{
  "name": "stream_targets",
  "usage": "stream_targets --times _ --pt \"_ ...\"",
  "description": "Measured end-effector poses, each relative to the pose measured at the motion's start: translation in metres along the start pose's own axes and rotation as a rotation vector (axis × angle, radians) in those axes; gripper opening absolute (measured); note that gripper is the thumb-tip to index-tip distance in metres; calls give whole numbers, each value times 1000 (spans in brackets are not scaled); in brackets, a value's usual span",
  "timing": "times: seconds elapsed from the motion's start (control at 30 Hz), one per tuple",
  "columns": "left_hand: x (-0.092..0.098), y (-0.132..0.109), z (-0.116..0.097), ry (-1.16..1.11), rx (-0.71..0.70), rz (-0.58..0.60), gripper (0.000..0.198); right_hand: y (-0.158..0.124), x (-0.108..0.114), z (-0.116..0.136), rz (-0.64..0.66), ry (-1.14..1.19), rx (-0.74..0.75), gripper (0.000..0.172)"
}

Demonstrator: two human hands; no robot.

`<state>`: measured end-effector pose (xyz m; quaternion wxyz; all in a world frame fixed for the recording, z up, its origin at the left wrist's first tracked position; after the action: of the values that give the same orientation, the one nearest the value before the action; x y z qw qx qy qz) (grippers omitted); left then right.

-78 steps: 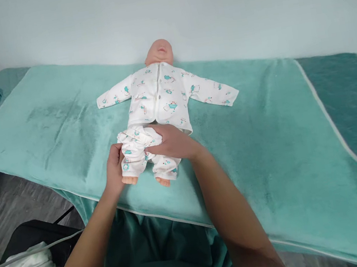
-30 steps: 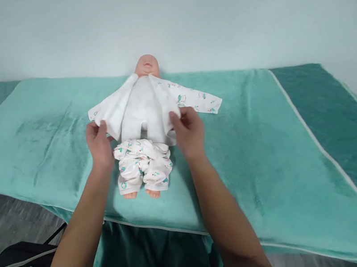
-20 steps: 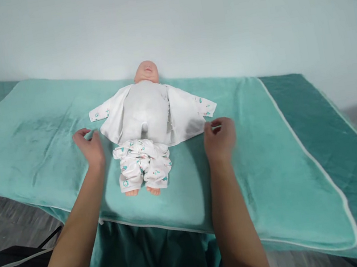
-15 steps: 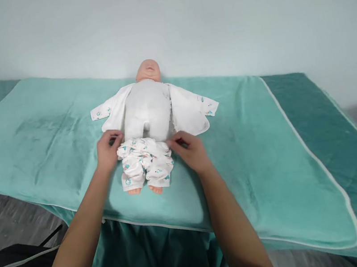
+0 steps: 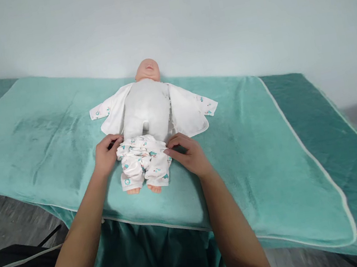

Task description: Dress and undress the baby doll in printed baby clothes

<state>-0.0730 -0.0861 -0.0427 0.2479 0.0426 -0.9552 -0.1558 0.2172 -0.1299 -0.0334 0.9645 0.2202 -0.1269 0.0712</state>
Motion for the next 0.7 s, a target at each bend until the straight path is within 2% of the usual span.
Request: stream_targets --times 0.07,0.13,0.3,0.47,0.53,0.7 --pt "3 -3 3 -184 102 71 18 -1 -1 -2 -28 -7 -20 22" --pt "6 -5 3 -300 139 126 23 0 -1 -5 -68 -33 -53 24" --pt "10 -4 -1 -381 43 245 28 5 0 -17 -215 -169 -130 21" --pt "7 1 -2 -352 9 256 22 13 -3 -23 -369 -253 -188 22" --pt "7 3 -6 -358 -19 222 20 15 -5 -19 -344 -218 -162 22" --pt "8 12 -28 -258 -49 168 19 14 -9 -9 -158 -88 -38 20"
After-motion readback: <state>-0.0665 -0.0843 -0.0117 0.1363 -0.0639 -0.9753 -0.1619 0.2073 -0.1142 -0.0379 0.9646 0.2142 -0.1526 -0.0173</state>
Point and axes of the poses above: each hand's wrist, its own y-axis towards the middle knuckle, its own x-axis out of the back of the hand, z = x × y, the point moved 3 cm from there along y, towards the middle knuckle, and after that the axes turned 4 degrees about y, right-handed, at the moved point
